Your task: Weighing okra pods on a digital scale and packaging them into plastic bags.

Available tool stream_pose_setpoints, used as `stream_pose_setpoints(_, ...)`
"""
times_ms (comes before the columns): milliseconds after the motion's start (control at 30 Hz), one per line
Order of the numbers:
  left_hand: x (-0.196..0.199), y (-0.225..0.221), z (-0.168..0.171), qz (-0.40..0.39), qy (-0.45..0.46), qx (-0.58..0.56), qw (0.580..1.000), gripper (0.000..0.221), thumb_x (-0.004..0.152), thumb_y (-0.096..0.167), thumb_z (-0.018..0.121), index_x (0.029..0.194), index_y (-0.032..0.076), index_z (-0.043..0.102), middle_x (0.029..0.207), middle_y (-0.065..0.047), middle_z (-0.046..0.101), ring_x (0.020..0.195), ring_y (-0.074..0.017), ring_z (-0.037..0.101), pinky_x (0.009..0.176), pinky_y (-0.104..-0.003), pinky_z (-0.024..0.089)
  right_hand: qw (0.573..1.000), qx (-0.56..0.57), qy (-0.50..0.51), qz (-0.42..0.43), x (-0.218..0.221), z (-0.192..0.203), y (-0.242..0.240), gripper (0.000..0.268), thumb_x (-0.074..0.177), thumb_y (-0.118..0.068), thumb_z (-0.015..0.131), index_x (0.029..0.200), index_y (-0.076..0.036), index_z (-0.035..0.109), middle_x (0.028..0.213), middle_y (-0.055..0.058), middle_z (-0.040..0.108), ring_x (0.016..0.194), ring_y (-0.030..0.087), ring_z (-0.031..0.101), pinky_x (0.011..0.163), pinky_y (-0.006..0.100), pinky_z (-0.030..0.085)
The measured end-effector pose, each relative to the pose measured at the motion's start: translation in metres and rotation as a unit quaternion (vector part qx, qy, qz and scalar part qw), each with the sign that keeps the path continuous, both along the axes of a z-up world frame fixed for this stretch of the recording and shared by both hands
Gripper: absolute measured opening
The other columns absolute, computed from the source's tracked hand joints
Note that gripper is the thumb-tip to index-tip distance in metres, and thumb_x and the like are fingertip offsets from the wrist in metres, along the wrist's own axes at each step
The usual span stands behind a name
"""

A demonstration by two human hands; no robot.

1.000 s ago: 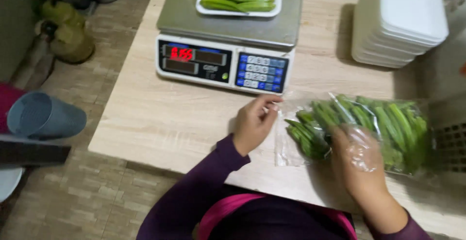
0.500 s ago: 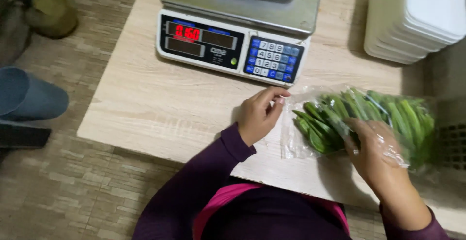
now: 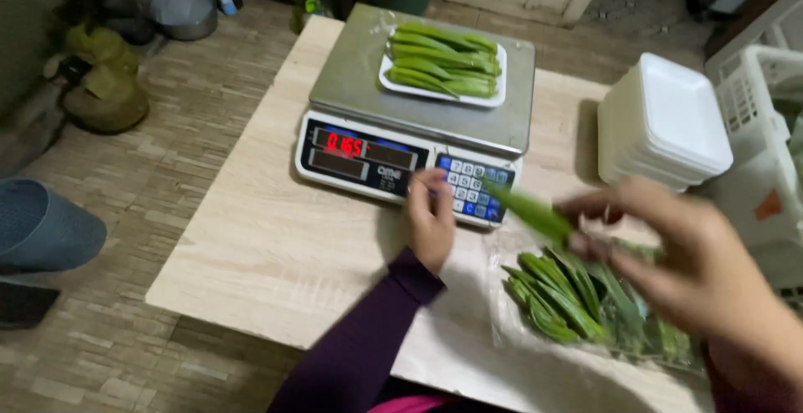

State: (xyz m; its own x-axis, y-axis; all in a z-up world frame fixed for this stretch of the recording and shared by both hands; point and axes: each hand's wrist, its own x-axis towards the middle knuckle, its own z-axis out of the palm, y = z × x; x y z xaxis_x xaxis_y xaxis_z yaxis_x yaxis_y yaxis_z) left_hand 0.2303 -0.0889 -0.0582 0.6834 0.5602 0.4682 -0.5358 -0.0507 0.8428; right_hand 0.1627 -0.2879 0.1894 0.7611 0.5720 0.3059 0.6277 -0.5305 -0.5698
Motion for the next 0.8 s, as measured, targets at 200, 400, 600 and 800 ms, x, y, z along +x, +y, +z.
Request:
stream_pose_setpoints(200,-0.020,-0.004,0.025,-0.075,-0.089,0.339,0.933,0.017,0.097,0.012,0.057,0.110,0.010,0.068,0.100,-0.008,0.067,0.082,-0.0277,0.068,0.067,-0.042,0.053,0.993,-0.082,0.056,-0.071,0.166,-0.030,0.047,0.027,0.091,-0.011,0.074,0.118,-0.011,0.076,0.096,0.004,0.077,0.076,0.016,0.065,0.066,0.033,0.053)
stream_pose_setpoints(400,-0.014,0.007,0.032,-0.031,-0.097,0.379,0.920,0.016,0.103,0.026,0.053,0.110,0.022,0.067,0.086,0.007,0.061,0.073,-0.0168,0.070,0.061,-0.027,0.058,0.994,-0.073,0.036,-0.076,0.265,-0.070,0.077,0.032,0.082,-0.014,0.077,0.115,-0.015,0.077,0.092,0.006,0.075,0.088,0.025,0.069,0.085,0.040,0.053)
stream_pose_setpoints(600,-0.021,0.010,0.045,-0.073,-0.112,0.366,0.921,0.017,0.101,0.010,0.054,0.107,0.007,0.069,0.093,-0.007,0.069,0.065,-0.0203,0.063,0.052,-0.033,0.048,0.983,-0.152,0.078,-0.072,0.293,-0.080,0.091,0.027,0.091,-0.010,0.073,0.117,-0.018,0.079,0.109,0.006,0.074,0.098,0.022,0.066,0.083,0.037,0.051)
stream_pose_setpoints(800,-0.023,0.010,0.045,-0.069,-0.114,0.373,0.918,0.017,0.100,0.008,0.054,0.107,0.008,0.070,0.094,-0.005,0.068,0.068,-0.0192,0.064,0.054,-0.032,0.050,0.973,-0.170,-0.154,-0.033,0.298,-0.102,0.080,0.015,0.093,-0.018,0.074,0.106,-0.018,0.081,0.096,0.011,0.074,0.086,0.032,0.067,0.076,0.047,0.049)
